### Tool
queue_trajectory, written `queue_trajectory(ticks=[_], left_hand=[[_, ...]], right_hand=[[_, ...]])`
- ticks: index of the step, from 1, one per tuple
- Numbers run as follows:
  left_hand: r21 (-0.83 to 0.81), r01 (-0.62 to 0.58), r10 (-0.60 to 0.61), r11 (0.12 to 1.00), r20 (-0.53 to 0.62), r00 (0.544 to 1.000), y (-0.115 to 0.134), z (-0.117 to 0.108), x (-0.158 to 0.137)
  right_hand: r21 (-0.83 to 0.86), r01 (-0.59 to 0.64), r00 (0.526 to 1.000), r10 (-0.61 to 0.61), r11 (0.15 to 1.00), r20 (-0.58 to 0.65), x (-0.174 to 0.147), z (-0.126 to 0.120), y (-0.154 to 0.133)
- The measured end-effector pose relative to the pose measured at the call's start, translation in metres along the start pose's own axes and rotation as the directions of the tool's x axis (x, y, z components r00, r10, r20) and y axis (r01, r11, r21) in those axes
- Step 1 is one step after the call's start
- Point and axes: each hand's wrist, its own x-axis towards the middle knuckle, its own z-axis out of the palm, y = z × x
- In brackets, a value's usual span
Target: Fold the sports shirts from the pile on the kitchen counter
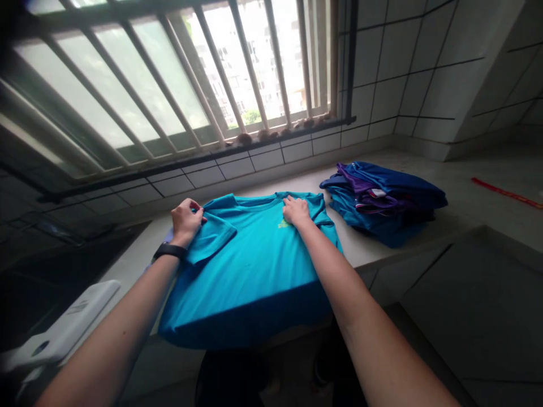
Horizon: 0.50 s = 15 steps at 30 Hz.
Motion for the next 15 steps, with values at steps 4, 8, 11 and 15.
queue_trajectory(ticks=[4, 8, 11, 15], left_hand=[[0.078, -0.048, 0.044, 0.996, 0.053, 0.998, -0.009, 0.021, -0.002], [0.141, -0.276, 0.242, 0.951, 0.218, 0.945, -0.008, 0.021, -0.026], [0.212, -0.402, 0.306, 0.891, 0.375, 0.875, 0.004, 0.015, -0.057], [0.284, -0.459, 0.306, 0.842, 0.45, 0.839, 0.016, 0.018, -0.098]], right_hand=[[-0.024, -0.025, 1.0, 0.025, 0.999, -0.015, 0.015, 0.001, 0.008], [-0.076, -0.025, 1.0, 0.025, 0.997, -0.003, 0.022, -0.005, 0.01], [-0.125, 0.005, 1.0, -0.007, 0.992, -0.014, 0.017, -0.013, 0.003], [-0.144, 0.101, 0.994, -0.107, 0.984, -0.031, -0.011, -0.029, -0.012]])
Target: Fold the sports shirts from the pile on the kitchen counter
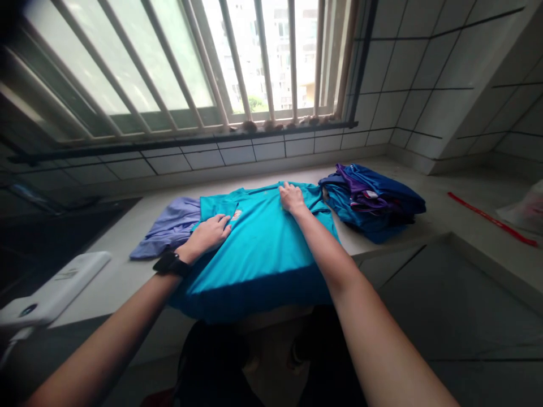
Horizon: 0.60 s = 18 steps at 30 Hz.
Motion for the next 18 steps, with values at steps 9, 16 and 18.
queue_trajectory(ticks=[9, 16, 18], left_hand=[[-0.083, 0.056, -0.063, 0.995, -0.083, 0.995, 0.011, 0.008, -0.004], [-0.196, 0.183, -0.223, 0.963, -0.202, 0.954, 0.0, -0.033, -0.038], [-0.22, 0.361, -0.399, 0.906, -0.161, 0.903, -0.018, -0.043, -0.062]], right_hand=[[0.086, -0.038, 0.958, 0.011, 0.996, 0.286, -0.097, -0.002, 0.004], [0.096, -0.031, 0.97, 0.007, 0.995, 0.243, -0.099, 0.012, 0.015], [0.113, -0.024, 0.975, -0.002, 0.993, 0.221, -0.098, 0.014, 0.016]])
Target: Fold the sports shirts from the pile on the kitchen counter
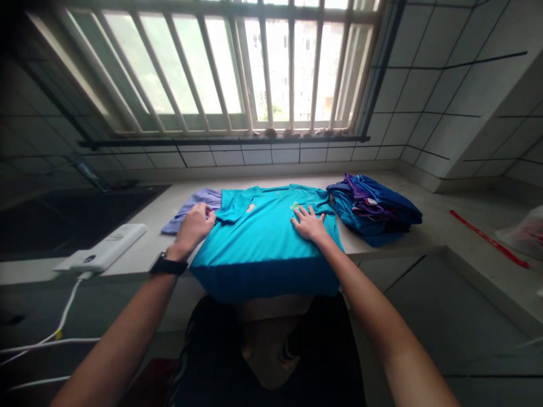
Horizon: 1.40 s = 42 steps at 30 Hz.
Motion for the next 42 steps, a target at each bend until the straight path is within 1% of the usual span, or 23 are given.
queue_trajectory(ticks=[1, 2, 3, 4, 5, 6, 8, 10, 11, 13, 16, 18, 20, 21, 23, 25, 27, 29, 31, 34, 37, 39, 42], left_hand=[[0.021, 0.087, -0.088, 0.996, 0.076, 0.993, -0.012, -0.007, -0.007], [0.043, 0.149, -0.154, 0.988, 0.177, 0.972, -0.022, -0.012, -0.013], [0.05, 0.179, -0.186, 0.983, 0.277, 0.943, -0.032, -0.016, -0.019], [0.026, 0.183, -0.18, 0.983, 0.36, 0.915, -0.039, -0.018, -0.025], [-0.031, 0.173, -0.145, 0.984, 0.41, 0.901, -0.043, -0.018, -0.029], [-0.11, 0.161, -0.101, 0.981, 0.418, 0.903, -0.046, -0.017, -0.032], [-0.278, 0.17, -0.063, 0.945, 0.355, 0.933, -0.046, -0.015, -0.035], [-0.377, 0.221, -0.128, 0.899, 0.257, 0.958, -0.045, -0.013, -0.034], [-0.383, 0.247, -0.174, 0.89, 0.215, 0.961, -0.044, -0.014, -0.033], [-0.306, 0.271, -0.227, 0.913, 0.172, 0.958, -0.044, -0.015, -0.031], [-0.091, 0.275, -0.26, 0.957, 0.146, 0.955, -0.043, -0.019, -0.032], [0.016, 0.27, -0.27, 0.963, 0.081, 0.959, -0.038, -0.021, -0.035], [0.073, 0.217, -0.219, 0.973, 0.018, 0.976, -0.027, -0.021, -0.035], [0.083, 0.157, -0.158, 0.984, 0.013, 0.987, -0.019, -0.02, -0.034], [0.075, -0.01, 0.006, 0.997, 0.054, 0.999, -0.001, -0.016, -0.027], [0.074, -0.156, 0.148, 0.985, 0.104, 0.983, 0.019, -0.008, -0.015], [0.103, -0.214, 0.203, 0.971, 0.108, 0.973, 0.036, 0.001, 0.0], [0.125, -0.198, 0.19, 0.972, 0.069, 0.979, 0.045, 0.013, 0.015], [0.115, -0.161, 0.158, 0.98, 0.033, 0.987, 0.046, 0.025, 0.026], [0.105, -0.124, 0.123, 0.987, 0.015, 0.992, 0.039, 0.042, 0.036], [0.127, -0.122, 0.123, 0.984, -0.006, 0.992, 0.03, 0.053, 0.038], [0.141, -0.127, 0.129, 0.982, -0.008, 0.992, 0.026, 0.057, 0.038], [0.15, -0.126, 0.128, 0.981, -0.008, 0.992, 0.023, 0.06, 0.04]], right_hand=[[0.007, 0.005, 1.0, -0.005, 1.0, -0.013, 0.0, 0.001, 0.0], [0.013, 0.009, 1.0, -0.009, 1.0, -0.025, 0.0, 0.002, 0.001], [0.015, 0.012, 0.999, -0.011, 1.0, -0.035, 0.0, 0.003, 0.001], [0.017, 0.013, 0.999, -0.013, 1.0, -0.042, 0.0, 0.004, 0.002], [0.018, 0.013, 0.999, -0.013, 1.0, -0.046, -0.001, 0.004, 0.002], [0.02, 0.012, 0.999, -0.011, 1.0, -0.047, -0.001, 0.004, 0.002], [0.026, 0.008, 0.999, -0.006, 1.0, -0.05, -0.001, 0.005, 0.002], [0.028, 0.007, 0.998, -0.005, 1.0, -0.057, -0.001, 0.005, 0.001], [0.027, 0.008, 0.998, -0.006, 1.0, -0.06, -0.002, 0.004, 0.001], [0.019, 0.008, 0.998, -0.007, 1.0, -0.061, -0.002, 0.004, 0.0], [0.007, 0.001, 0.999, -0.001, 1.0, -0.052, -0.003, 0.002, -0.001], [0.012, 0.0, 0.999, 0.001, 1.0, -0.048, -0.004, 0.001, -0.002], [0.027, 0.001, 0.999, 0.0, 1.0, -0.045, -0.004, 0.0, -0.003], [0.032, 0.001, 0.999, 0.001, 0.999, -0.043, -0.005, -0.001, -0.003], [0.03, -0.001, 0.999, 0.002, 1.0, -0.043, -0.005, -0.001, -0.003], [0.021, 0.0, 0.999, 0.001, 1.0, -0.042, -0.004, -0.001, -0.003], [0.013, 0.003, 0.999, -0.002, 1.0, -0.038, -0.003, -0.001, -0.002], [0.003, 0.004, 0.999, -0.004, 1.0, -0.032, -0.003, -0.002, -0.002], [-0.01, 0.003, 1.0, -0.004, 1.0, -0.029, -0.003, -0.001, -0.003], [-0.018, -0.003, 0.999, 0.003, 1.0, -0.032, -0.005, 0.001, -0.004], [-0.023, -0.005, 0.998, 0.003, 1.0, -0.061, -0.006, -0.001, -0.005], [-0.043, -0.003, 0.995, -0.001, 0.999, -0.102, -0.001, -0.009, -0.006], [-0.099, -0.076, 0.978, 0.055, 0.992, -0.199, 0.018, -0.031, -0.005]])
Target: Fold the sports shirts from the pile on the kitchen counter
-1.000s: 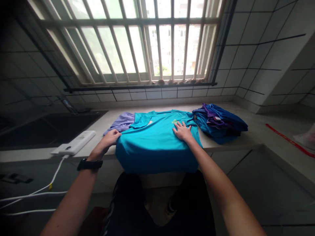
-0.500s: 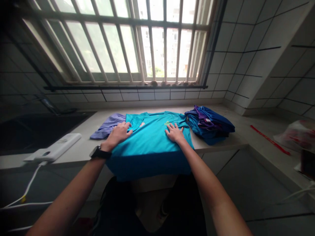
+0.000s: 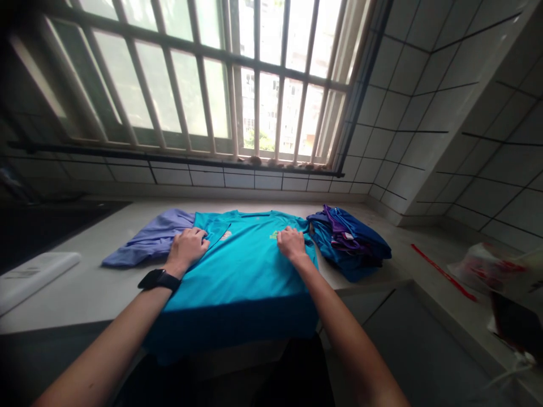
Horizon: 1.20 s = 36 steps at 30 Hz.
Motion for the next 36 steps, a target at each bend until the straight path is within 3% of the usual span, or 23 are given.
queue_trajectory(ticks=[5, 12, 20, 24, 26, 29, 33, 36], left_hand=[[-0.046, 0.013, -0.014, 0.999, -0.037, 0.999, -0.003, 0.006, 0.001], [-0.036, 0.016, -0.017, 0.999, -0.027, 0.999, -0.004, 0.001, 0.0], [0.052, -0.003, 0.002, 0.999, 0.013, 1.0, 0.002, -0.003, -0.006], [0.101, -0.081, 0.065, 0.992, 0.157, 0.985, 0.007, -0.018, 0.01], [0.058, -0.087, 0.074, 0.995, 0.198, 0.977, 0.009, -0.024, 0.03], [-0.095, 0.018, -0.004, 0.995, 0.147, 0.989, 0.01, -0.021, 0.061], [-0.332, 0.19, -0.177, 0.924, 0.072, 0.982, 0.002, 0.007, 0.085], [-0.484, 0.225, -0.203, 0.845, 0.099, 0.974, -0.009, 0.025, 0.092]], right_hand=[[-0.027, -0.137, 0.989, 0.135, 0.99, -0.068, 0.046, -0.015, 0.014], [0.222, -0.332, 0.939, 0.344, 0.917, -0.016, 0.073, 0.014, 0.041], [0.3, -0.268, 0.946, 0.308, 0.916, -0.095, 0.076, 0.029, 0.031], [0.342, -0.232, 0.952, 0.285, 0.911, -0.114, 0.076, 0.025, 0.023], [0.371, -0.245, 0.942, 0.31, 0.896, -0.126, 0.078, 0.023, 0.023], [0.453, -0.246, 0.926, 0.346, 0.857, -0.153, 0.081, 0.022, 0.024], [0.622, -0.171, 0.921, 0.349, 0.764, -0.175, 0.087, 0.028, 0.026], [0.723, -0.149, 0.912, 0.377, 0.674, -0.164, 0.091, 0.035, 0.026]])
